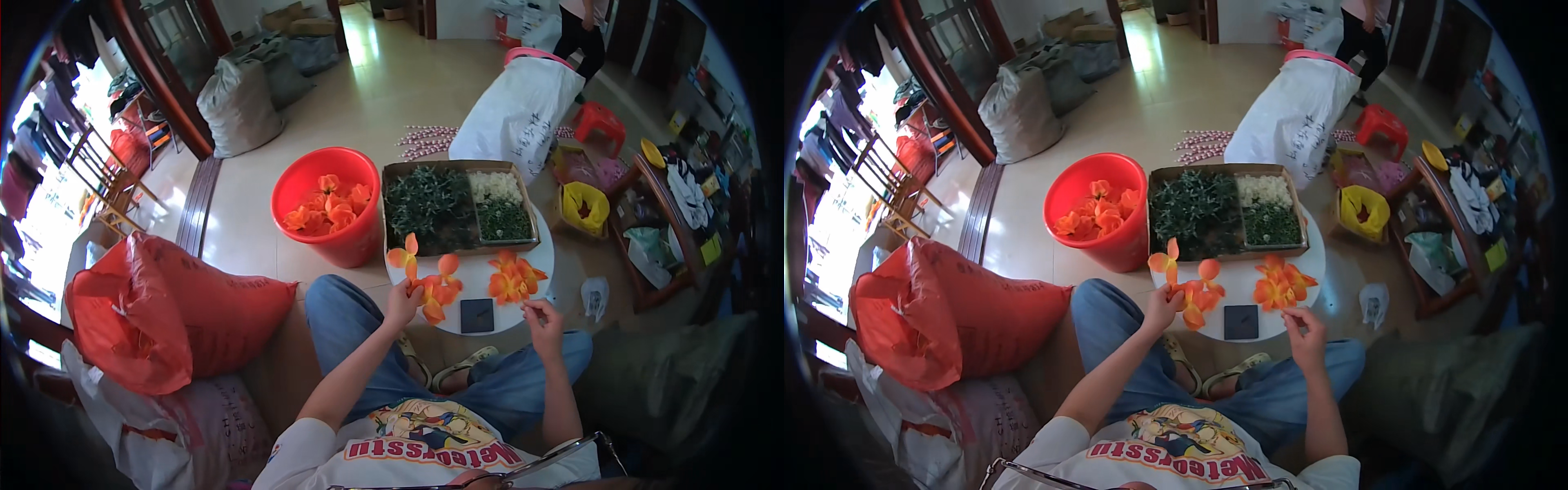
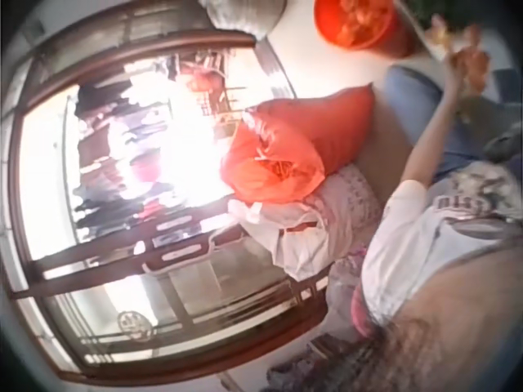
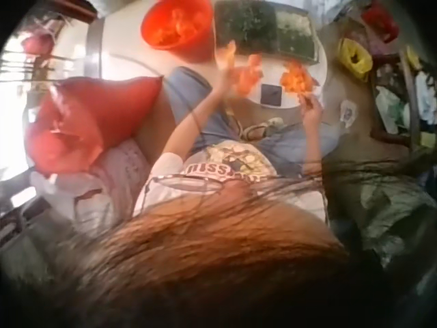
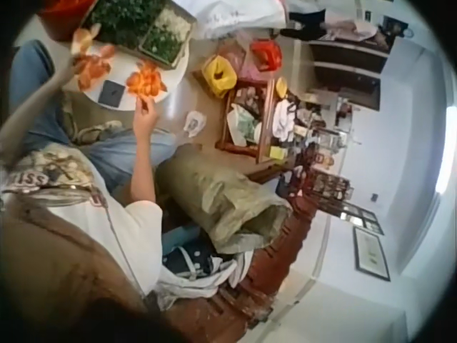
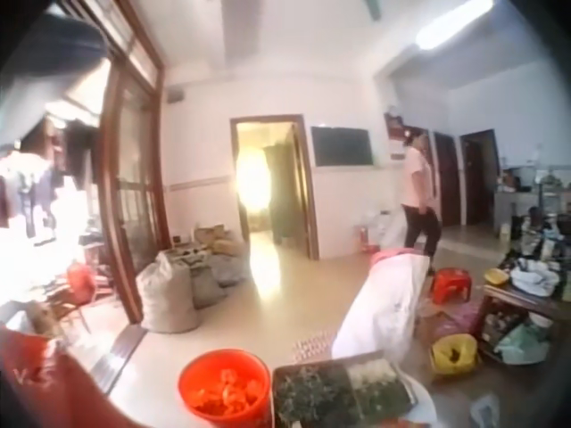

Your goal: The person assembles artificial flowers by folding and connecting fabric petals together by hand, occasionally taking more petals from a nearby bag.

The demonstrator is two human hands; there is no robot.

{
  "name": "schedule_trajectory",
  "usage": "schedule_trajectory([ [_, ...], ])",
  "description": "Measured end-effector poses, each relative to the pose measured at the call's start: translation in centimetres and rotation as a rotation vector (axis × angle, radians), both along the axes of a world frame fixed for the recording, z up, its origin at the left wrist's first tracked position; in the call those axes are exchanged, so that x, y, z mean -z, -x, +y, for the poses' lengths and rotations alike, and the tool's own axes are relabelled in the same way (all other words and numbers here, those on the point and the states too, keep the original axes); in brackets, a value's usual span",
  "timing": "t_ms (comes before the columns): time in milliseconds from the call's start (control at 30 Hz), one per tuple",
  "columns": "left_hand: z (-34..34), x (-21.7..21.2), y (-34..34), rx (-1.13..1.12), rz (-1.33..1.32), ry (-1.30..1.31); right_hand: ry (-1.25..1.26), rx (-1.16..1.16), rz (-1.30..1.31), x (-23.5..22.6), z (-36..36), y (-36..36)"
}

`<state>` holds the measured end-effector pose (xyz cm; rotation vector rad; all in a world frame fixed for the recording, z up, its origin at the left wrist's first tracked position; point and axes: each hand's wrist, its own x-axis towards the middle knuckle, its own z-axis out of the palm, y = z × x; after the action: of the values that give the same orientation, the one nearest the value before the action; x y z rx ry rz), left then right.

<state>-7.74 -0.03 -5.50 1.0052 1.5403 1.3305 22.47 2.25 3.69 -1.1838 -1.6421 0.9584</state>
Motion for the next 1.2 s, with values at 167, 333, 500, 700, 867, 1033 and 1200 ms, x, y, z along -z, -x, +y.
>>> schedule_trajectory([
  [167,1.4,1.8,0.0,-0.019,0.670,0.172,0.055,-0.010,0.042,1.8,1.0,0.0],
  [333,0.3,0.7,-0.1,0.049,0.717,0.123,-0.052,-0.073,-0.113,0.5,3.5,3.3],
  [500,0.3,1.4,-0.7,0.003,0.683,0.065,-0.462,-0.472,-0.466,-1.7,8.3,13.8],
  [700,0.5,2.3,-0.7,-0.019,0.636,0.011,-1.323,-0.819,-0.730,3.2,12.7,20.9],
  [867,-0.4,2.7,0.7,-0.103,0.325,0.245,-1.026,-0.749,-0.586,0.3,11.3,20.7],
  [1033,0.2,4.1,0.9,-0.288,-0.094,0.106,-0.844,-0.856,-0.837,1.8,10.3,17.5],
  [1200,0.4,3.1,0.9,-0.320,-0.254,0.027,-0.692,-0.869,-0.821,1.6,10.1,16.0],
])
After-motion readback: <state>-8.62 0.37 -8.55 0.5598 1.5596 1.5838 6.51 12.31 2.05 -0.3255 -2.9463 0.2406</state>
